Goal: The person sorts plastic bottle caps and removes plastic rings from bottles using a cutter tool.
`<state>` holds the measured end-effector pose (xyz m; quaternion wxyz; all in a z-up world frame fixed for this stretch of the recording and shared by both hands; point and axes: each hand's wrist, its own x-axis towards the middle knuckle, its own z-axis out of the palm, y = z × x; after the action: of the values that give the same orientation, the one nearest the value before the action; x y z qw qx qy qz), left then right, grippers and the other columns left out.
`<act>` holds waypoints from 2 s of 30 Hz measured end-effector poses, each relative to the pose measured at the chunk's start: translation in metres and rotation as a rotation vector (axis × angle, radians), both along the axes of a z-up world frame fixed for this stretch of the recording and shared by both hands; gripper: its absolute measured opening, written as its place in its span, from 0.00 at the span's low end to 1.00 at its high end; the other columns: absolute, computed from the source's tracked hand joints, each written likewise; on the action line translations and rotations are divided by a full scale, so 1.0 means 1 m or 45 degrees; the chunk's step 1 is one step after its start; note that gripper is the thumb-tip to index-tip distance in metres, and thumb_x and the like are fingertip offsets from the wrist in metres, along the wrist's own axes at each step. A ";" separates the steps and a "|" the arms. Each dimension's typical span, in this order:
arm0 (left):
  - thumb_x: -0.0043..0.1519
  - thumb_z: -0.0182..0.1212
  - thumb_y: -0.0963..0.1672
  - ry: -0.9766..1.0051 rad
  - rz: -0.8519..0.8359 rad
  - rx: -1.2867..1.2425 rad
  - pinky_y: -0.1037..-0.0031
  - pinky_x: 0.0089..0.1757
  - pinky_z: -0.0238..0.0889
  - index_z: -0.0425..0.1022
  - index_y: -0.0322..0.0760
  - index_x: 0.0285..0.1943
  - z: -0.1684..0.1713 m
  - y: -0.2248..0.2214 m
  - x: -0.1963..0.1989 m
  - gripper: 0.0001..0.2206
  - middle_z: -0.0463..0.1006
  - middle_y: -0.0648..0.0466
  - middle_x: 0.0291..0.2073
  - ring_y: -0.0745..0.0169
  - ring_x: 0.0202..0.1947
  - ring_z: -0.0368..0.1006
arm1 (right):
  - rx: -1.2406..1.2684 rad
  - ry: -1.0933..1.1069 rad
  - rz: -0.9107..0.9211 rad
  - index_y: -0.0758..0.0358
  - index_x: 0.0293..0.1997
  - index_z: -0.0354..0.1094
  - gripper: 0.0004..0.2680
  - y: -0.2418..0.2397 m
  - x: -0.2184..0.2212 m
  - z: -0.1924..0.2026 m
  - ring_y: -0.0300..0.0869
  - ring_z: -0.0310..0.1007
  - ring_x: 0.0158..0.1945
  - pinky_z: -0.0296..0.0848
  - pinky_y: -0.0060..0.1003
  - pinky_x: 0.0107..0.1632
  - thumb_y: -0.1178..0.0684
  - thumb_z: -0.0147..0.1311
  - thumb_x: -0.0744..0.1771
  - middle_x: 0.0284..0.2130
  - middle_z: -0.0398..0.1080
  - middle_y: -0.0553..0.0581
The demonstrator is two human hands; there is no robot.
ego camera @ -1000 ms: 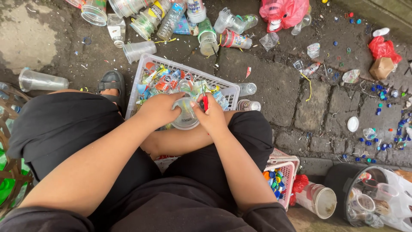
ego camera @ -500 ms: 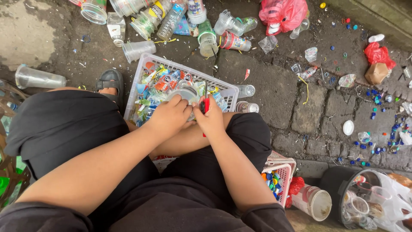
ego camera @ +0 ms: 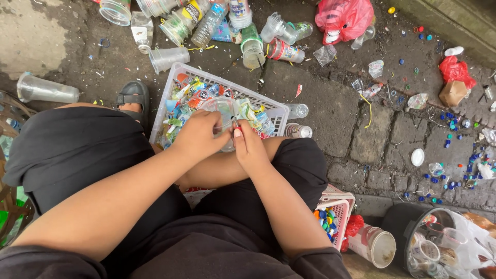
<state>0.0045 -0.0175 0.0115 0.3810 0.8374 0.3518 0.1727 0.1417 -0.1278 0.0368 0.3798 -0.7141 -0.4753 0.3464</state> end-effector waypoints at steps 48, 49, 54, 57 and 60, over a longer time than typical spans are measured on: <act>0.68 0.53 0.49 -0.291 -0.193 1.077 0.73 0.25 0.58 0.65 0.52 0.24 0.038 0.032 -0.017 0.16 0.60 0.61 0.17 0.62 0.25 0.64 | -0.031 -0.617 0.219 0.53 0.52 0.64 0.15 -0.022 0.029 -0.002 0.62 0.76 0.32 0.74 0.53 0.39 0.37 0.39 0.69 0.26 0.70 0.64; 0.68 0.53 0.49 -0.294 -0.195 1.077 0.73 0.25 0.58 0.65 0.52 0.24 0.039 0.033 -0.017 0.16 0.60 0.61 0.17 0.62 0.25 0.64 | -0.032 -0.620 0.217 0.53 0.52 0.64 0.15 -0.020 0.030 -0.001 0.62 0.76 0.32 0.74 0.53 0.39 0.37 0.39 0.69 0.26 0.70 0.64; 0.69 0.51 0.51 -0.344 -0.285 1.082 0.73 0.24 0.57 0.63 0.52 0.22 0.032 0.035 -0.017 0.19 0.60 0.61 0.16 0.62 0.25 0.63 | -0.165 -0.359 0.165 0.58 0.47 0.66 0.10 -0.008 0.028 0.013 0.59 0.74 0.28 0.73 0.51 0.37 0.48 0.39 0.69 0.22 0.69 0.64; 0.68 0.52 0.52 -0.371 -0.309 1.094 0.73 0.25 0.56 0.62 0.53 0.22 0.044 0.024 -0.017 0.18 0.59 0.61 0.17 0.62 0.26 0.62 | -0.125 -0.245 0.087 0.60 0.46 0.64 0.09 0.003 0.032 0.031 0.67 0.72 0.33 0.70 0.56 0.38 0.48 0.39 0.70 0.25 0.67 0.72; 0.69 0.50 0.51 -0.347 -0.310 1.071 0.72 0.24 0.56 0.64 0.53 0.23 0.043 0.028 -0.016 0.17 0.60 0.62 0.17 0.63 0.25 0.63 | -0.018 -0.223 0.154 0.57 0.44 0.64 0.10 -0.008 0.038 0.014 0.61 0.73 0.30 0.73 0.50 0.38 0.46 0.38 0.70 0.24 0.69 0.65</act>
<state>-0.0116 0.0103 0.0549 0.0681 0.9243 0.0967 0.3630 0.1800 -0.1356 0.0511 0.3102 -0.7142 -0.5464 0.3085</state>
